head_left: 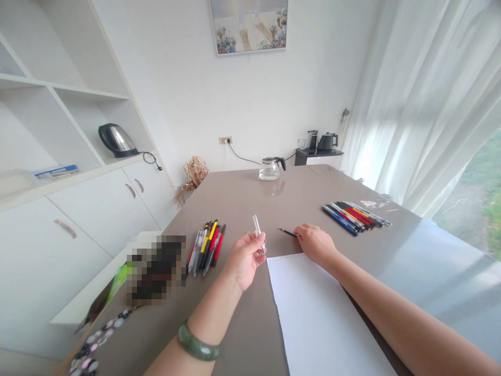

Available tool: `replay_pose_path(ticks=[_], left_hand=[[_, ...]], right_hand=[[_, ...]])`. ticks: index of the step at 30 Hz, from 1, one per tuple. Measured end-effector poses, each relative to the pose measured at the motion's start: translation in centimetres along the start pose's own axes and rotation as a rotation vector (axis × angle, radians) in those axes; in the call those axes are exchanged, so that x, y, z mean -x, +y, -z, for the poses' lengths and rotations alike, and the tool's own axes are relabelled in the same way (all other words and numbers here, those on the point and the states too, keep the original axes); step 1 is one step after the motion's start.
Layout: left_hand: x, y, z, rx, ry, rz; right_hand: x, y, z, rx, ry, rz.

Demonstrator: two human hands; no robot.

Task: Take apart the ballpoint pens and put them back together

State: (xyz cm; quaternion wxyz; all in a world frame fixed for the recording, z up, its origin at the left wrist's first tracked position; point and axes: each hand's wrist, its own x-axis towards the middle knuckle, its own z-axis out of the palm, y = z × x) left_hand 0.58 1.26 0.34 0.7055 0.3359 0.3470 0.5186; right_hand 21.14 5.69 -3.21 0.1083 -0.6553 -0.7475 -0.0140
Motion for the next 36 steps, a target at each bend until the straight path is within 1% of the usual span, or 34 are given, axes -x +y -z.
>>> replay_pose_path(ticks=[9,24,31,36], left_hand=[[-0.21,-0.19,0.41,0.021,-0.032,-0.026],[-0.09,-0.04,0.41,0.022,-0.037,0.012],[0.10,0.13,0.19,0.010,-0.040,0.013],[0.07,0.08,0.19,-0.005,-0.054,0.011]], right_hand=[[0.16,-0.06,0.14,0.071,-0.046,-0.021],[0.32,-0.23,0.32,0.141,-0.075,-0.077],[0.10,-0.05,-0.06,0.115,-0.070,-0.101],[-0.26,0.49,-0.26,0.041,-0.039,-0.128]])
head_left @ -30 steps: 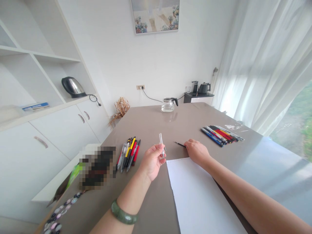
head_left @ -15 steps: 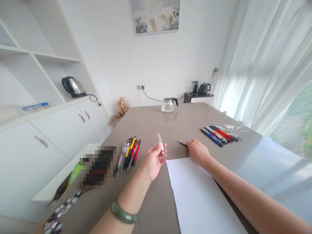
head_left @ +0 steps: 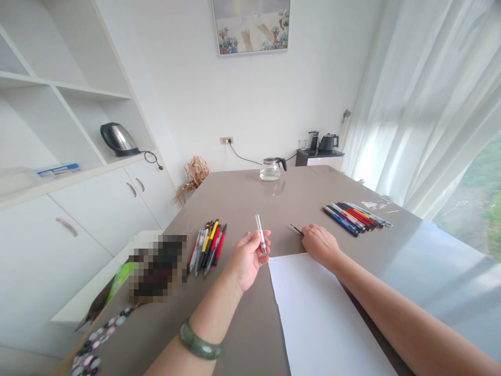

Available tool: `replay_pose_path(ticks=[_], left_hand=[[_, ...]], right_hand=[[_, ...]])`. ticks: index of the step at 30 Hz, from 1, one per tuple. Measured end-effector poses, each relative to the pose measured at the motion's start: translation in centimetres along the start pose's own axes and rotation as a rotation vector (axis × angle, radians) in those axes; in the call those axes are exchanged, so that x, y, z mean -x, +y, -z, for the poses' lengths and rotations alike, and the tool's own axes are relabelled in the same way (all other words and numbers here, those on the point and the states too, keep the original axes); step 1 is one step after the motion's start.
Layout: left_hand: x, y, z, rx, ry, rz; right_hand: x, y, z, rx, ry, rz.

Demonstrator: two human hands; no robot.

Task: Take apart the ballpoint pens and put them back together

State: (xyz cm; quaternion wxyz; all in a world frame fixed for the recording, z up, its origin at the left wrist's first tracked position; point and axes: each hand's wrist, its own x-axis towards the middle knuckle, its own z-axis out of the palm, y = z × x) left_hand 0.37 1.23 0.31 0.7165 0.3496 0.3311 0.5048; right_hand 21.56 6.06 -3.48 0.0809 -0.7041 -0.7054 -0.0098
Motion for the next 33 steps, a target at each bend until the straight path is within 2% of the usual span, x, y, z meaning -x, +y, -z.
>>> replay_pose_path(ticks=[11,13,17,20,24,33], left_hand=[[0.0,-0.2,0.1,-0.061,-0.039,-0.010],[0.0,-0.3,0.0,-0.134,-0.056,-0.014],[0.3,-0.6,-0.1,-0.322,-0.113,-0.004],[0.5,-0.8,-0.4,-0.448,-0.127,-0.008],[0.5,-1.1,-0.7,-0.578,-0.139,-0.010],[0.5,-1.2,-0.8,-0.615,-0.142,-0.033]], right_hand=[[-0.6,2.8,2.3,-0.361,0.189,-0.065],[-0.5,2.7,3.0,-0.601,0.224,-0.054],[0.6,1.6,4.8,-1.383,0.210,0.070],[1.7,0.4,6.1,-1.627,0.130,0.161],[2.6,-0.8,7.0,-1.703,0.130,0.200],[3.0,-1.6,6.3,-1.559,0.048,0.217]])
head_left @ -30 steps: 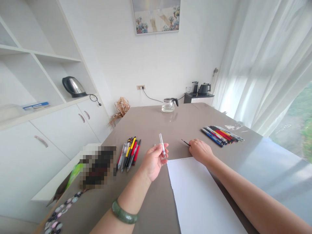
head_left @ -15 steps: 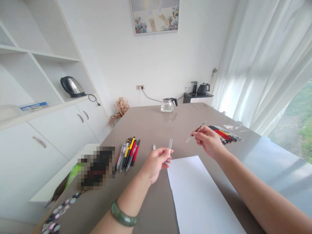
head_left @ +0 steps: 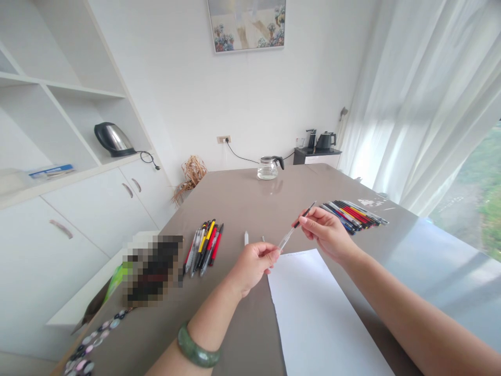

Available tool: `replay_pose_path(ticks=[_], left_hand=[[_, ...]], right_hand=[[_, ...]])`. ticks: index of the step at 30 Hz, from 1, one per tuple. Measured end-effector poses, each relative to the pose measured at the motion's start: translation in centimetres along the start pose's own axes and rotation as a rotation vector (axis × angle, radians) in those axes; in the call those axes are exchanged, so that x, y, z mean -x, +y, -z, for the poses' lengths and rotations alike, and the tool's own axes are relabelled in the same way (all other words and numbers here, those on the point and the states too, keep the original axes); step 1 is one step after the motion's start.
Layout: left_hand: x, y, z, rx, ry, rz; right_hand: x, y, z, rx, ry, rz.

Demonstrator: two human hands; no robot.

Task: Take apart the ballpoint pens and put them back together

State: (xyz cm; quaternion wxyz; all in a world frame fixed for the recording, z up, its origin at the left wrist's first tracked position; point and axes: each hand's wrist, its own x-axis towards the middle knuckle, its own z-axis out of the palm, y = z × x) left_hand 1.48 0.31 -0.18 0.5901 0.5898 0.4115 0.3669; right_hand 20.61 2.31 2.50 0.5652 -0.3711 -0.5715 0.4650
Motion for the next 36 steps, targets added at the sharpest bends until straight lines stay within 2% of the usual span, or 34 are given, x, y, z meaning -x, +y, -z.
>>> replay_pose_path(ticks=[7,15,36], left_hand=[[0.06,0.16,0.00,0.039,-0.008,0.015],[0.16,0.24,0.04,0.101,-0.037,0.041],[0.00,-0.14,0.16,0.074,-0.027,0.013]], right_hand=[[0.43,0.07,-0.31,0.061,-0.108,-0.066],[0.51,0.55,-0.48,0.152,-0.156,-0.133],[0.46,0.94,-0.24,0.148,-0.168,-0.187]])
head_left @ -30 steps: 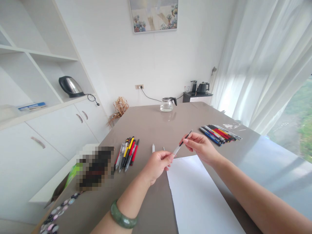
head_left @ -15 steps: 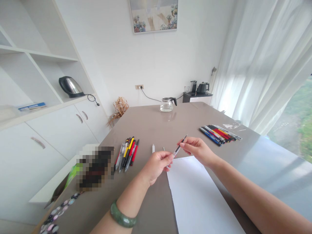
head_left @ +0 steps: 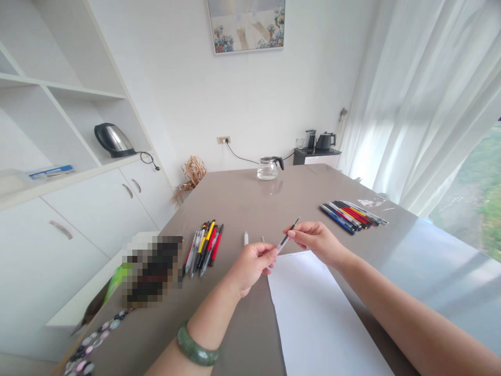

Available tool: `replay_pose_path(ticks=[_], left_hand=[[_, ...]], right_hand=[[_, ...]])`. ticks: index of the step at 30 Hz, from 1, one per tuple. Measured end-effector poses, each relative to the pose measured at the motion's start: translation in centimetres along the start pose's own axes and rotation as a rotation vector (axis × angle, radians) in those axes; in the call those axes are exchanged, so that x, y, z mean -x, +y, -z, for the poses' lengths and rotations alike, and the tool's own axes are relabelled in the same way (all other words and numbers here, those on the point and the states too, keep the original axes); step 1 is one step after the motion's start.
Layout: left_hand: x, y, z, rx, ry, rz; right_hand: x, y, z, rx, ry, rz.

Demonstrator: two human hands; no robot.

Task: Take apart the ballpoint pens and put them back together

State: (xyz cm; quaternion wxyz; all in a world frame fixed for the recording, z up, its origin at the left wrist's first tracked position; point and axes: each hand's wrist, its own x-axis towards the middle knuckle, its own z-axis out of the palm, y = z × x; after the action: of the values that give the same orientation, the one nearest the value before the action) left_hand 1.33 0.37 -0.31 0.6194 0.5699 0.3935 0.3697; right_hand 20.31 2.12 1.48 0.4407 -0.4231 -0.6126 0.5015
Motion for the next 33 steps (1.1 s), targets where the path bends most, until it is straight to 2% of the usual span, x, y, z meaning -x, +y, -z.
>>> replay_pose_path(ticks=[9,13,17,21,24,33], left_hand=[[0.0,0.1,0.0,0.084,0.042,0.006],[-0.2,0.3,0.3,0.191,0.118,-0.024],[-0.6,0.2,1.3,0.281,0.266,-0.075],[-1.0,-0.1,2.2,0.329,0.355,-0.097],[-1.1,-0.3,2.6,0.343,0.384,-0.103],[-1.2,-0.4,2.8,0.324,0.405,-0.103]], right_hand=[[0.1,0.0,-0.2,0.011,-0.039,0.025],[-0.2,0.8,0.1,0.076,-0.031,-0.019],[-0.7,2.1,0.1,0.249,-0.018,-0.078],[-1.6,2.8,-0.4,0.564,-0.001,-0.143],[-2.7,2.7,-1.1,0.747,-0.024,-0.150],[-6.9,3.1,-5.0,1.036,0.003,-0.185]])
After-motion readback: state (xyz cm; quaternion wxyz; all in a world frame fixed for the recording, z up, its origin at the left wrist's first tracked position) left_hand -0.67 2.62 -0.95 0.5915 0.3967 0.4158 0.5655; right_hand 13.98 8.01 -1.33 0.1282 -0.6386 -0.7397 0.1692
